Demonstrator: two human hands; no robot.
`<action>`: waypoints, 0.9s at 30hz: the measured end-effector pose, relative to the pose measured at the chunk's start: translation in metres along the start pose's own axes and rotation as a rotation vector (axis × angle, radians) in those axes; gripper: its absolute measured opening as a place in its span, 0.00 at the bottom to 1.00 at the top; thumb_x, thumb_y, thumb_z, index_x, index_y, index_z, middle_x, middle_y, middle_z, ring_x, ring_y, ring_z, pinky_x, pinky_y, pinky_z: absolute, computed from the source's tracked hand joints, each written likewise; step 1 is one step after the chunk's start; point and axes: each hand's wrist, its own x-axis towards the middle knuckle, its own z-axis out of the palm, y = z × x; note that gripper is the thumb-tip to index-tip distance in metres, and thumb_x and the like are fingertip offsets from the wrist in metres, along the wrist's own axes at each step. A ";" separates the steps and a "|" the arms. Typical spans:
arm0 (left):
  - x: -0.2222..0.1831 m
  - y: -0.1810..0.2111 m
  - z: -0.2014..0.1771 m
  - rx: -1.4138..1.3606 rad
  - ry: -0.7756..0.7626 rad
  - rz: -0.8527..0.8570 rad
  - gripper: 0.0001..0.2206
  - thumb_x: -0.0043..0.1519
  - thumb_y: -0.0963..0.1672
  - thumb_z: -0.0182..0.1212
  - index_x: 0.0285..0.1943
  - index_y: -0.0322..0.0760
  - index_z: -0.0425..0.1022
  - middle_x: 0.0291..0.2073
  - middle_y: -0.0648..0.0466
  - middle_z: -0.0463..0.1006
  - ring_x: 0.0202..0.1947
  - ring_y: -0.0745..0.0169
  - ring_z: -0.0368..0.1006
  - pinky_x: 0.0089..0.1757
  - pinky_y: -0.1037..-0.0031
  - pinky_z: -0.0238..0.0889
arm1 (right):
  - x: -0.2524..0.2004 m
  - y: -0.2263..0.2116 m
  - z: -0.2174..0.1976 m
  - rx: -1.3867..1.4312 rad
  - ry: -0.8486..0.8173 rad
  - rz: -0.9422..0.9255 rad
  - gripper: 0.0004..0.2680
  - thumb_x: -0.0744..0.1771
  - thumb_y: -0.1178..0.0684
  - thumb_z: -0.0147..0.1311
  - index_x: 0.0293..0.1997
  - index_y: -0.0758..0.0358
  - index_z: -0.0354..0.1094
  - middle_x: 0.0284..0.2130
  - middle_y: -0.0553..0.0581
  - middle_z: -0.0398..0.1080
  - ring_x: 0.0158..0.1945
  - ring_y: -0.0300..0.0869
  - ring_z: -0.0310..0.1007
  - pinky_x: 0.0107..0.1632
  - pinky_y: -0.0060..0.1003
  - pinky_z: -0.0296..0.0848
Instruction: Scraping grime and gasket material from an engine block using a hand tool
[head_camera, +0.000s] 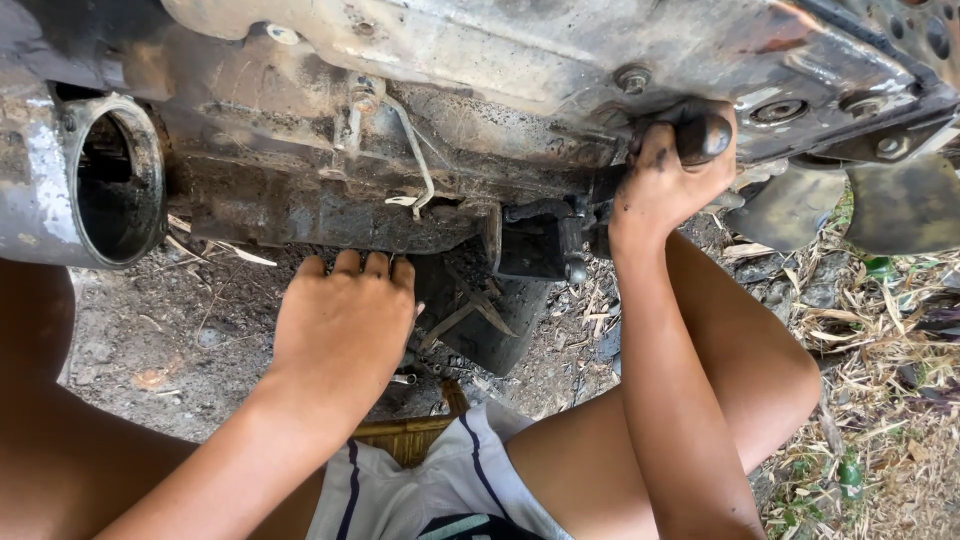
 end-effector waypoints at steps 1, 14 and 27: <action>0.000 0.001 -0.001 0.000 -0.001 0.003 0.17 0.67 0.36 0.62 0.66 0.34 0.83 0.50 0.38 0.90 0.54 0.39 0.87 0.54 0.47 0.76 | -0.002 -0.006 0.003 -0.003 0.000 0.000 0.07 0.60 0.74 0.55 0.30 0.68 0.69 0.11 0.64 0.67 0.10 0.42 0.64 0.16 0.34 0.65; -0.003 -0.003 0.010 0.015 0.040 0.009 0.14 0.72 0.43 0.59 0.64 0.36 0.84 0.49 0.40 0.90 0.53 0.42 0.87 0.53 0.51 0.76 | 0.008 -0.025 -0.013 0.328 0.494 0.496 0.06 0.60 0.68 0.50 0.25 0.62 0.60 0.12 0.59 0.56 0.09 0.39 0.45 0.12 0.41 0.47; 0.006 -0.010 0.031 0.070 0.069 -0.016 0.15 0.71 0.44 0.58 0.64 0.36 0.83 0.48 0.42 0.89 0.54 0.42 0.86 0.53 0.51 0.75 | 0.024 -0.014 -0.068 0.607 0.357 0.739 0.08 0.63 0.64 0.53 0.40 0.54 0.61 0.23 0.48 0.59 0.18 0.37 0.48 0.23 0.38 0.55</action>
